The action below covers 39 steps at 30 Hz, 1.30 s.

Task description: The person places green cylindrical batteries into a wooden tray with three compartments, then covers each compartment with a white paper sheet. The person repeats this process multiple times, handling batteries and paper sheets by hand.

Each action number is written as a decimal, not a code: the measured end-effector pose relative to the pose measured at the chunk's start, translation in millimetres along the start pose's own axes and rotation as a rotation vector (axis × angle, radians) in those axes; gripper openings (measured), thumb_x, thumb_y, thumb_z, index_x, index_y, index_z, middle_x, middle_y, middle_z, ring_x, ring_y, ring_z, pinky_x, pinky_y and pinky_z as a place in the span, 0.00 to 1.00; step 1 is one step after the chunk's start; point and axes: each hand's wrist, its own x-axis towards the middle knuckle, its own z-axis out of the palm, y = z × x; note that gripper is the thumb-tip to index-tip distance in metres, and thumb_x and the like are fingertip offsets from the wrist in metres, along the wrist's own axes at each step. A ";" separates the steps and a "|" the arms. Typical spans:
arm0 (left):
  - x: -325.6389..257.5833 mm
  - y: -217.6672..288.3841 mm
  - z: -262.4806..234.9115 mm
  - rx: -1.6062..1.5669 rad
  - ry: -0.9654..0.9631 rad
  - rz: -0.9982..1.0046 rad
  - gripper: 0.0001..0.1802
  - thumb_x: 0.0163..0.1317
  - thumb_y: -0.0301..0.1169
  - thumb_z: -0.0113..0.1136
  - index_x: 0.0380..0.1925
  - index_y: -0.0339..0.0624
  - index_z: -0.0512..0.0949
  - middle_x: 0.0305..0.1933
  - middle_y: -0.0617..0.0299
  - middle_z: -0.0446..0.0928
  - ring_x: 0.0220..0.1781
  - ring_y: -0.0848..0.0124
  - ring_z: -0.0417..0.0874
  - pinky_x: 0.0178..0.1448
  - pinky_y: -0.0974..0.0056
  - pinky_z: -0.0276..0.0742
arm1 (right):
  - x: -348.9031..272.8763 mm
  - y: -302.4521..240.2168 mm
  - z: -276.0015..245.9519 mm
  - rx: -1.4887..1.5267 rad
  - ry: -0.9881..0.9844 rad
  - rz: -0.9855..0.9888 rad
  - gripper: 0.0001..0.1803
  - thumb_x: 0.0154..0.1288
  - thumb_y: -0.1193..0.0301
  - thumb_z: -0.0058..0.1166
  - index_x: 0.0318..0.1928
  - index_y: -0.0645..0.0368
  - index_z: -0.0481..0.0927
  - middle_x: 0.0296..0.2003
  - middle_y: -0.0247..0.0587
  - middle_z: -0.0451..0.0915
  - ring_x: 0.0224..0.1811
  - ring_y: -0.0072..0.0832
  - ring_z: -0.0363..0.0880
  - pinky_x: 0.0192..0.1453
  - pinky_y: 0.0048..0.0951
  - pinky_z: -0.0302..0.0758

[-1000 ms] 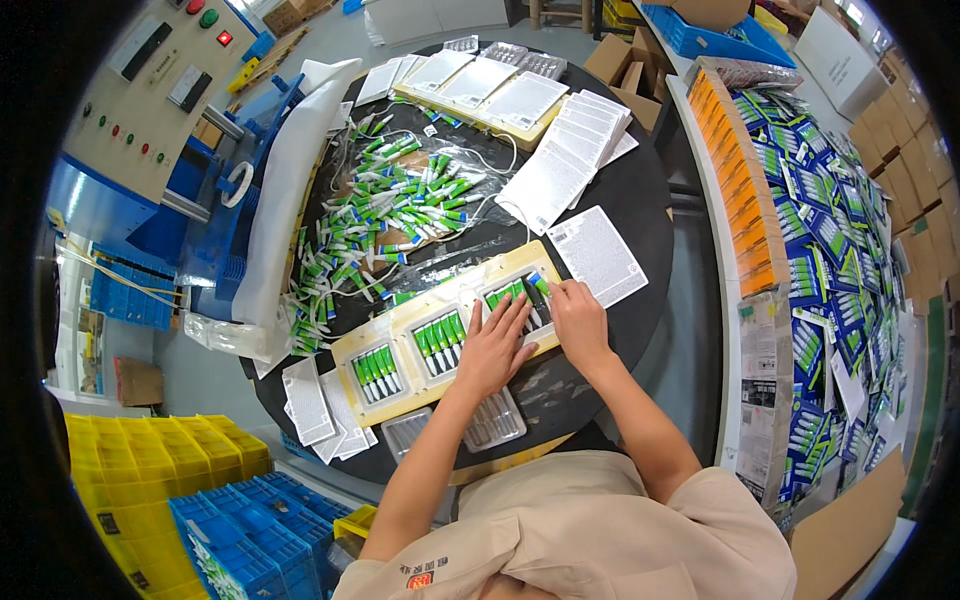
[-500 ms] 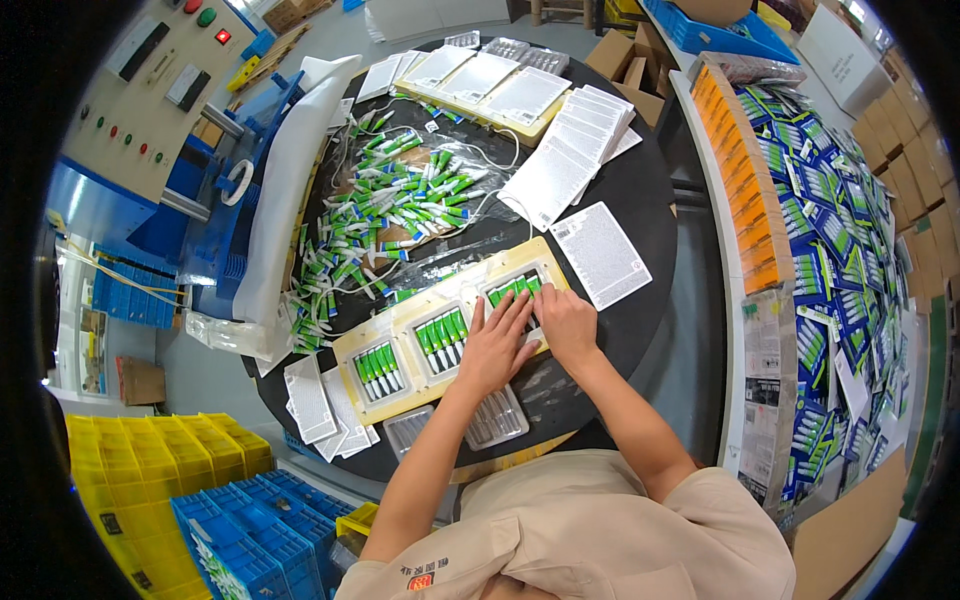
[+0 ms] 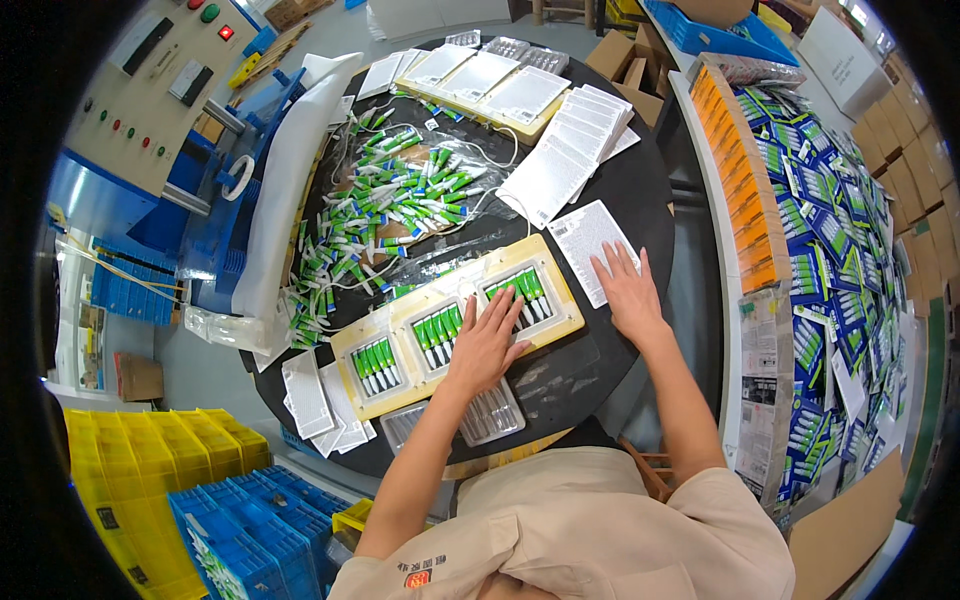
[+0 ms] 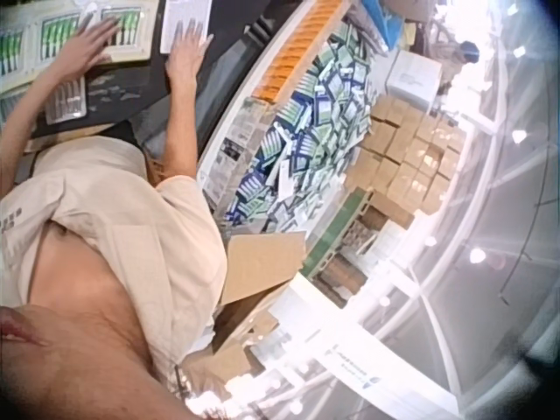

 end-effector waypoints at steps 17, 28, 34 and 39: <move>-297.5 -190.4 -72.1 -0.042 -0.191 -0.883 0.51 0.62 0.51 0.67 0.78 0.40 0.55 0.84 0.50 0.51 0.83 0.51 0.55 0.80 0.32 0.45 | -38.9 36.6 13.3 -0.031 -0.097 -0.319 0.24 0.69 0.72 0.49 0.62 0.68 0.76 0.61 0.56 0.79 0.66 0.44 0.78 0.70 0.44 0.74; -323.3 -198.2 -64.4 0.083 -0.060 -0.637 0.50 0.55 0.47 0.74 0.74 0.43 0.63 0.82 0.42 0.50 0.82 0.41 0.53 0.80 0.36 0.51 | -38.0 -120.8 -32.3 0.159 0.376 -0.293 0.22 0.66 0.73 0.50 0.60 0.62 0.80 0.61 0.49 0.80 0.64 0.40 0.80 0.67 0.41 0.76; -333.9 -179.2 -97.0 0.047 -0.331 -0.619 0.64 0.41 0.49 0.83 0.77 0.45 0.59 0.83 0.40 0.48 0.82 0.41 0.52 0.80 0.39 0.55 | -41.8 -125.6 -25.6 0.033 0.235 -0.265 0.25 0.64 0.71 0.54 0.62 0.63 0.78 0.63 0.50 0.78 0.66 0.43 0.77 0.68 0.41 0.74; -339.4 -182.4 -90.5 0.067 -0.295 -0.580 0.56 0.46 0.40 0.81 0.76 0.45 0.61 0.82 0.46 0.52 0.82 0.47 0.56 0.79 0.42 0.58 | -5.9 -81.4 -71.7 0.381 -0.320 -0.404 0.42 0.49 0.72 0.65 0.70 0.60 0.70 0.70 0.57 0.68 0.73 0.49 0.67 0.74 0.55 0.66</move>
